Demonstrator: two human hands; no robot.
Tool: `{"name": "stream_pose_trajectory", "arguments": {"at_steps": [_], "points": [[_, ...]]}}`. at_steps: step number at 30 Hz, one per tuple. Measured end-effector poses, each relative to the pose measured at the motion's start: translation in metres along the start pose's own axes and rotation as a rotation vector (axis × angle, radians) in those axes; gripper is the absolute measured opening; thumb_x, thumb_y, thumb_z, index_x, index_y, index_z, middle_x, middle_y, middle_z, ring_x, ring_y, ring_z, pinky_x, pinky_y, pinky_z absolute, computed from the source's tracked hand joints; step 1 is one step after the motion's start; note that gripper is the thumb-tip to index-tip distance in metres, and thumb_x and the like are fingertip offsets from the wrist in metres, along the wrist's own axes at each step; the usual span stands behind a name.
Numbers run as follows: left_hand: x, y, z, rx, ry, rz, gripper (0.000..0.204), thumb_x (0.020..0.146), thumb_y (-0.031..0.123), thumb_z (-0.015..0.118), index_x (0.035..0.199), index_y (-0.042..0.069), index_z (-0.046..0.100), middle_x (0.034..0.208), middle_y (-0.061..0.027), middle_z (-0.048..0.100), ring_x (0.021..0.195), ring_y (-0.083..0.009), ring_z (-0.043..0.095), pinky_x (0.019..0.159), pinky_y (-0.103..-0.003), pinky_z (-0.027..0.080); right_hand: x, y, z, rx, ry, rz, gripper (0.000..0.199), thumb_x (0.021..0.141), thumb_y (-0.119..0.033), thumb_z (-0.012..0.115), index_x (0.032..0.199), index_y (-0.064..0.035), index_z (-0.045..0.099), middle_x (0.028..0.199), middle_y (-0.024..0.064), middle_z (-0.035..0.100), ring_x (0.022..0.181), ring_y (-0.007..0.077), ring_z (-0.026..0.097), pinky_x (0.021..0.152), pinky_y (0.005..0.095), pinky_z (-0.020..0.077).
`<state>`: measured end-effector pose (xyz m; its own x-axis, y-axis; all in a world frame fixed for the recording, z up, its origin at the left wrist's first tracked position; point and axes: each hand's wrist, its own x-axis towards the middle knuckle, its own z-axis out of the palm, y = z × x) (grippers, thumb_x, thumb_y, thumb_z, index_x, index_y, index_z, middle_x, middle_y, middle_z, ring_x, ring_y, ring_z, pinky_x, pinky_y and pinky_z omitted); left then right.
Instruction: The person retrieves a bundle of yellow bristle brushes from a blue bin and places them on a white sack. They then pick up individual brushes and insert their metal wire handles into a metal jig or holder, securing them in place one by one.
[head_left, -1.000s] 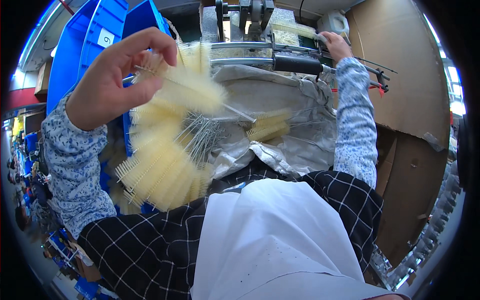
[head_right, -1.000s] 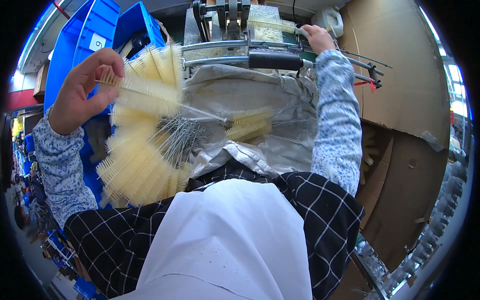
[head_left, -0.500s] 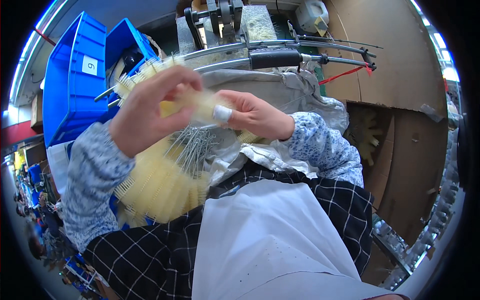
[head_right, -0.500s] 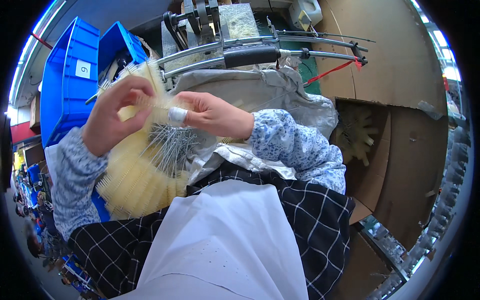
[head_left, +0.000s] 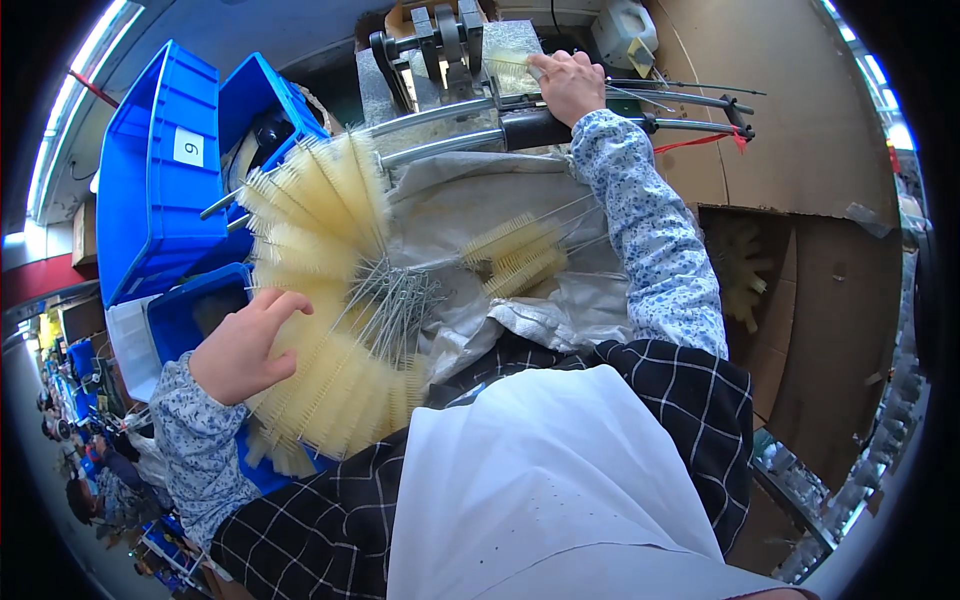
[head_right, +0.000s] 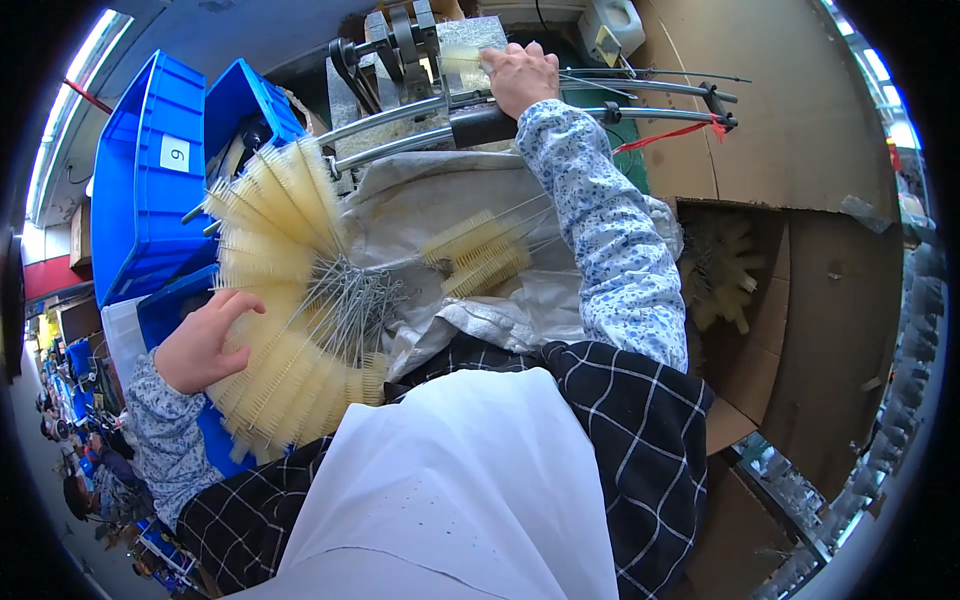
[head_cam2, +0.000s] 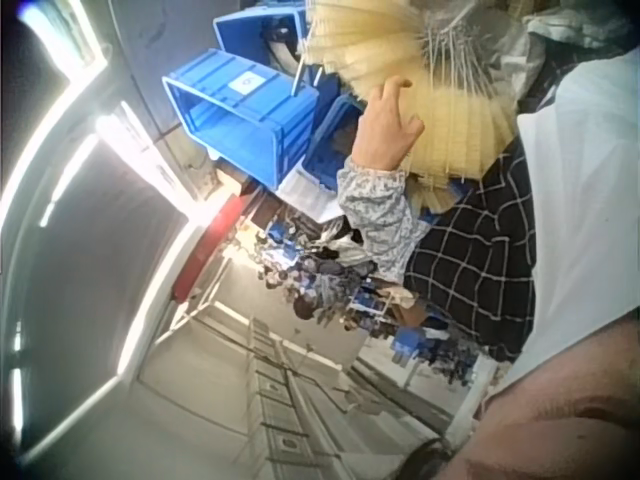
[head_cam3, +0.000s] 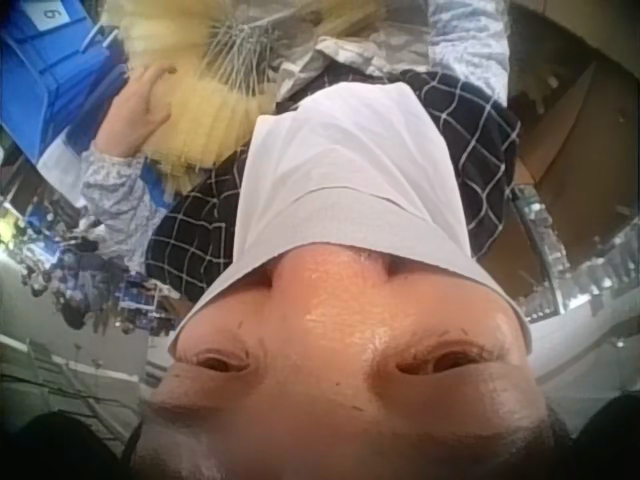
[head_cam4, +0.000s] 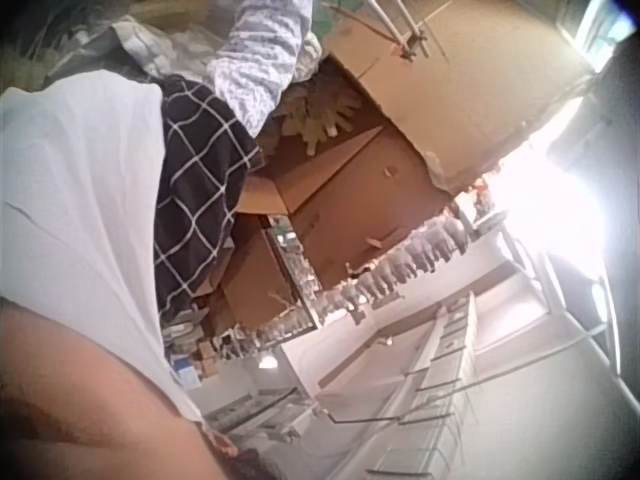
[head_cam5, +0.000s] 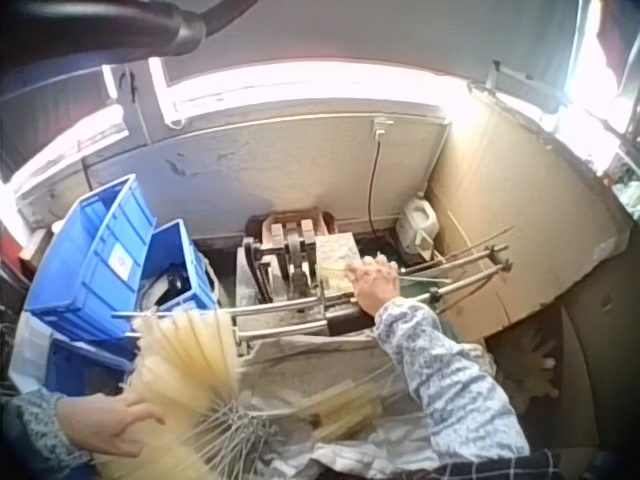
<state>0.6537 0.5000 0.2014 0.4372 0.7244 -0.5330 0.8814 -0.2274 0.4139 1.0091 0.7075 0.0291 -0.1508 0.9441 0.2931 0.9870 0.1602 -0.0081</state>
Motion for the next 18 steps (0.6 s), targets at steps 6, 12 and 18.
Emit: {"name": "stream_pose_trajectory", "arguments": {"at_steps": [6, 12, 18], "points": [[-0.004, 0.011, -0.024, -0.037, 0.112, 0.021, 0.026, 0.063, 0.001, 0.051, 0.089, 0.003, 0.05, 0.087, -0.0132, 0.05, 0.081, -0.0316, 0.052, 0.073, -0.033, 0.041, 0.001, 0.003, 0.006, 0.071, -0.005, -0.023, 0.026, 0.083, -0.024, 0.046, 0.108, -0.0243, 0.056, 0.09, 0.0012, 0.057, 0.09, 0.022, 0.051, 0.079, 0.0387, 0.0392], [-0.016, 0.016, -0.046, -0.113, 0.291, 0.151, 0.022, 0.062, -0.003, 0.052, 0.083, 0.001, 0.05, 0.084, -0.0109, 0.05, 0.079, -0.0251, 0.052, 0.073, -0.029, 0.04, 0.001, 0.01, 0.012, 0.178, -0.003, -0.023, 0.026, 0.084, -0.025, 0.045, 0.107, -0.0227, 0.056, 0.091, 0.0029, 0.058, 0.091, 0.025, 0.053, 0.078, 0.0404, 0.0406], [-0.034, 0.019, -0.055, -0.252, 0.498, 0.122, 0.027, 0.063, 0.003, 0.057, 0.089, 0.003, 0.048, 0.089, -0.0089, 0.05, 0.087, -0.0191, 0.05, 0.08, -0.03, 0.037, 0.004, 0.006, 0.011, 0.193, -0.043, -0.02, 0.026, 0.083, -0.025, 0.046, 0.108, -0.0226, 0.056, 0.092, 0.0034, 0.057, 0.092, 0.0259, 0.053, 0.079, 0.0411, 0.0406]]}}
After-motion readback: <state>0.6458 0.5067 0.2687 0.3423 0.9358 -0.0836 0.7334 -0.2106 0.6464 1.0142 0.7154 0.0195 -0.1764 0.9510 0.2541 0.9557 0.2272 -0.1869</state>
